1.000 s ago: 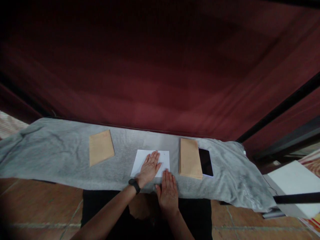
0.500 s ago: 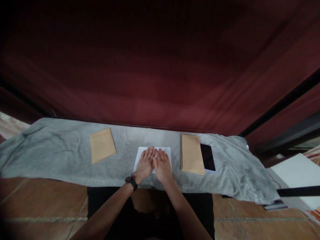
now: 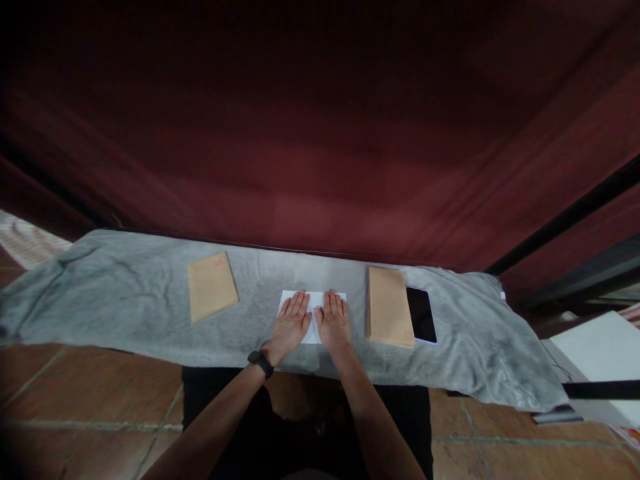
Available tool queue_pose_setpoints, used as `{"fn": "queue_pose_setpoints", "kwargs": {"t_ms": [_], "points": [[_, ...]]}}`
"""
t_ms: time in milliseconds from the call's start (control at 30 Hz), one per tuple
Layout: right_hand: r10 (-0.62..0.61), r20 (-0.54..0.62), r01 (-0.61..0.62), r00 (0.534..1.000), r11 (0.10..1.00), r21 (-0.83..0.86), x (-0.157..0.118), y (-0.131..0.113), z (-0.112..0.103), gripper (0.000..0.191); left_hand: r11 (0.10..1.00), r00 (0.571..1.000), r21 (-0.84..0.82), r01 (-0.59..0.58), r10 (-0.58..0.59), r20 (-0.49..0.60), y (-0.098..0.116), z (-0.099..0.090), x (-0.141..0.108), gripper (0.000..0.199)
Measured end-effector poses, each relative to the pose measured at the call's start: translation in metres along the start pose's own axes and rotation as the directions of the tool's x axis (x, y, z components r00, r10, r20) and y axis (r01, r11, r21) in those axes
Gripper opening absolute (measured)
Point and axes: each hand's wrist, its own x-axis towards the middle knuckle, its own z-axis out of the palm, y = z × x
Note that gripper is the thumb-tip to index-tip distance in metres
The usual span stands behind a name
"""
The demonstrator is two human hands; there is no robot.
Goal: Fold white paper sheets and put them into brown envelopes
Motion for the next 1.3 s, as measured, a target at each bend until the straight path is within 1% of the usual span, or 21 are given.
{"fn": "queue_pose_setpoints", "kwargs": {"t_ms": [167,333,533,600,667,733,833,867,933,1033,1300], "points": [[0.059,-0.031,-0.06,0.998,0.998,-0.032,-0.004,0.004,0.002,0.062,0.997,0.997,0.027,0.078,-0.077,-0.022,-0.014,0.0,-0.006,0.06],[0.086,-0.059,-0.088,0.995,0.995,-0.035,-0.01,0.011,0.003,0.063,0.99,0.99,0.043,0.136,-0.133,-0.05,-0.023,-0.004,-0.014,0.06],[0.098,-0.132,-0.104,0.986,0.994,-0.043,-0.022,0.022,0.002,0.063,0.985,0.984,0.041,0.166,-0.163,-0.069,-0.025,-0.007,-0.018,0.061],[0.13,-0.147,-0.138,0.981,0.99,-0.041,-0.025,0.021,0.0,0.062,0.985,0.984,0.033,0.168,-0.165,-0.068,-0.025,-0.007,-0.018,0.061],[0.154,-0.162,-0.161,0.975,0.986,-0.03,-0.028,0.014,-0.003,0.061,0.985,0.984,0.029,0.169,-0.166,-0.068,-0.025,-0.006,-0.017,0.062],[0.105,-0.156,-0.108,0.982,0.994,-0.012,-0.033,0.0,-0.005,0.06,0.986,0.984,0.032,0.166,-0.164,-0.072,-0.025,-0.006,-0.017,0.062],[-0.062,-0.112,0.065,0.992,0.998,0.022,-0.043,-0.022,-0.005,0.057,0.988,0.986,0.043,0.152,-0.148,-0.077,-0.026,-0.005,-0.018,0.062],[-0.094,-0.106,0.097,0.99,0.995,0.031,-0.046,-0.027,-0.004,0.056,0.988,0.987,0.046,0.147,-0.144,-0.077,-0.027,-0.005,-0.018,0.061],[-0.106,-0.112,0.111,0.988,0.993,0.036,-0.053,-0.033,-0.002,0.055,0.989,0.988,0.05,0.141,-0.138,-0.073,-0.027,-0.005,-0.018,0.061],[-0.08,-0.136,0.083,0.987,0.996,0.019,-0.059,-0.027,-0.002,0.054,0.988,0.988,0.053,0.143,-0.139,-0.069,-0.027,-0.005,-0.018,0.061],[-0.04,-0.161,0.031,0.986,0.998,-0.057,-0.072,0.007,-0.012,0.061,0.985,0.985,0.056,0.161,-0.157,-0.067,-0.026,-0.006,-0.017,0.06]]}}
